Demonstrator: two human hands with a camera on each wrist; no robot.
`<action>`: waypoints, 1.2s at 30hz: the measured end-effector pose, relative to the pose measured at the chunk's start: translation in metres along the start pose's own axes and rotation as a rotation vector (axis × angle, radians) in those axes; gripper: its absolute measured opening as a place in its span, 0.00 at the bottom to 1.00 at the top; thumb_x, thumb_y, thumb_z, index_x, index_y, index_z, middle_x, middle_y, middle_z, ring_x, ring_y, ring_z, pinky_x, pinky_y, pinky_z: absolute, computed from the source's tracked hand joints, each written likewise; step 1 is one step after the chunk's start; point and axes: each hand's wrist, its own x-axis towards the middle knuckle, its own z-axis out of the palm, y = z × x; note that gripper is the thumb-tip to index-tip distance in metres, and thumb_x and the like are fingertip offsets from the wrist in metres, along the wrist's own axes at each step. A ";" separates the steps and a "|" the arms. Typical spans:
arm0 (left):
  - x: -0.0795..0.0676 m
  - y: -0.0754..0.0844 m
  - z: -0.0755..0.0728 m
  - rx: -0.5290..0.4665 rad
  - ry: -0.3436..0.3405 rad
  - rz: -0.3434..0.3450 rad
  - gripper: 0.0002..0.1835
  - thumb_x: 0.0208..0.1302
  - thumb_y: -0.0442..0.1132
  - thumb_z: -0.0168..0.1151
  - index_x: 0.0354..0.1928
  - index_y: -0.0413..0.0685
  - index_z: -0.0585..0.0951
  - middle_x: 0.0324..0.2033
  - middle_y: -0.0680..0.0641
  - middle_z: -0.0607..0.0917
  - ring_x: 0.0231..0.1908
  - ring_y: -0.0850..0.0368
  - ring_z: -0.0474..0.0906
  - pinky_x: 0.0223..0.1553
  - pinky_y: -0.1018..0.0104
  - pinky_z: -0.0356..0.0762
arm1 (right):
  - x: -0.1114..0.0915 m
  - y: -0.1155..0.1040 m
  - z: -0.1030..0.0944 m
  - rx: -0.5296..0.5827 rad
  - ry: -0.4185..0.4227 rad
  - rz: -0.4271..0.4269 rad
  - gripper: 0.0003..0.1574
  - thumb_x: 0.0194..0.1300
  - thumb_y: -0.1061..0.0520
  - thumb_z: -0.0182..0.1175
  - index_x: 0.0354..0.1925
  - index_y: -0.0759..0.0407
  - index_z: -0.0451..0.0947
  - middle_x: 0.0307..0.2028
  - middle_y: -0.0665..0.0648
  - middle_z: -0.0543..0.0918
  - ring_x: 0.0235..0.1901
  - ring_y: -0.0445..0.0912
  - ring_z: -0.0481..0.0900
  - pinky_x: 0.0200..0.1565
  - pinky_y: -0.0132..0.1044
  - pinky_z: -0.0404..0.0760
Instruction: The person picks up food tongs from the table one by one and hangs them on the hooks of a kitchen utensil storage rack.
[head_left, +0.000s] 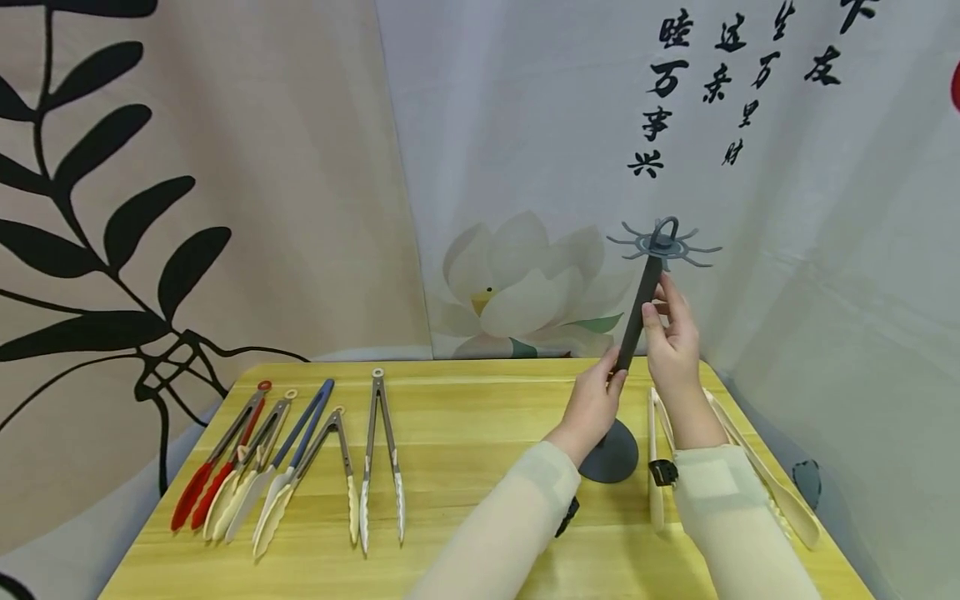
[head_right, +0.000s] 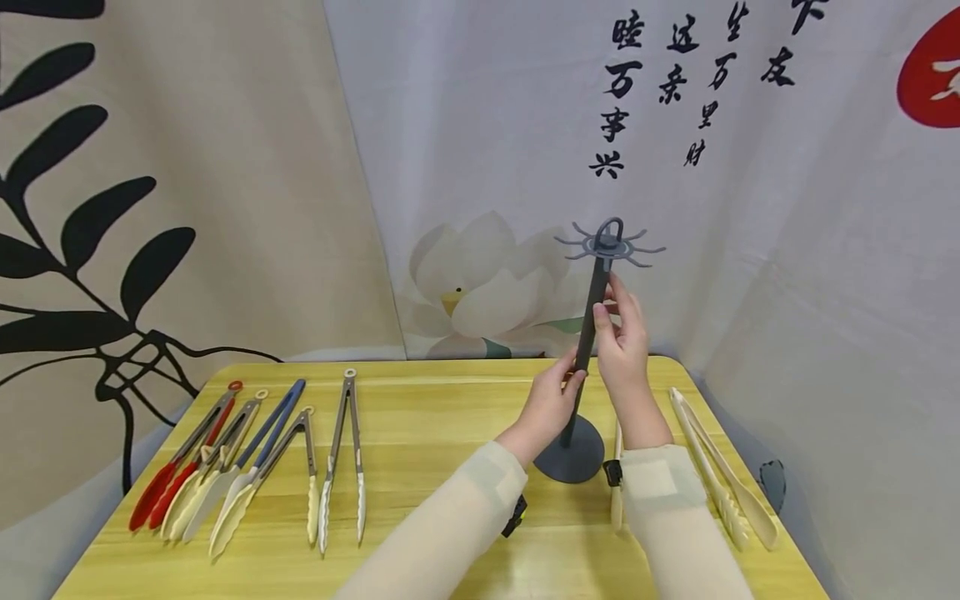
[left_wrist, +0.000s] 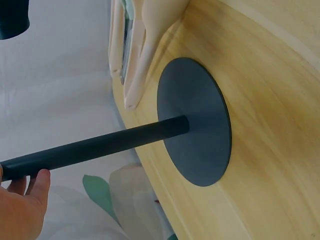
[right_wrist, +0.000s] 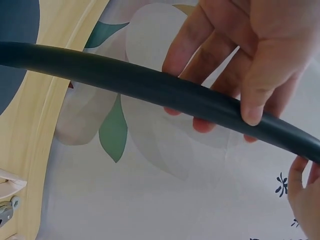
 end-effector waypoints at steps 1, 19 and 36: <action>0.000 0.000 0.000 0.002 0.001 -0.003 0.15 0.71 0.45 0.46 0.57 0.63 0.71 0.46 0.52 0.83 0.46 0.62 0.79 0.41 0.68 0.77 | 0.000 0.001 0.000 0.010 -0.004 0.012 0.29 0.71 0.63 0.48 0.68 0.61 0.62 0.48 0.37 0.69 0.44 0.33 0.67 0.43 0.21 0.69; -0.001 -0.011 -0.015 0.033 -0.013 0.012 0.20 0.70 0.46 0.47 0.62 0.71 0.69 0.47 0.53 0.83 0.45 0.63 0.80 0.39 0.68 0.78 | 0.005 0.024 0.011 0.078 -0.023 0.056 0.29 0.70 0.61 0.50 0.68 0.53 0.63 0.49 0.38 0.71 0.46 0.37 0.68 0.42 0.22 0.70; -0.011 -0.025 -0.041 -0.033 -0.046 0.041 0.22 0.70 0.44 0.49 0.63 0.71 0.68 0.49 0.54 0.82 0.49 0.63 0.78 0.46 0.69 0.79 | -0.002 -0.009 0.029 0.151 -0.096 0.097 0.31 0.70 0.65 0.49 0.69 0.64 0.59 0.48 0.41 0.70 0.44 0.36 0.67 0.42 0.25 0.69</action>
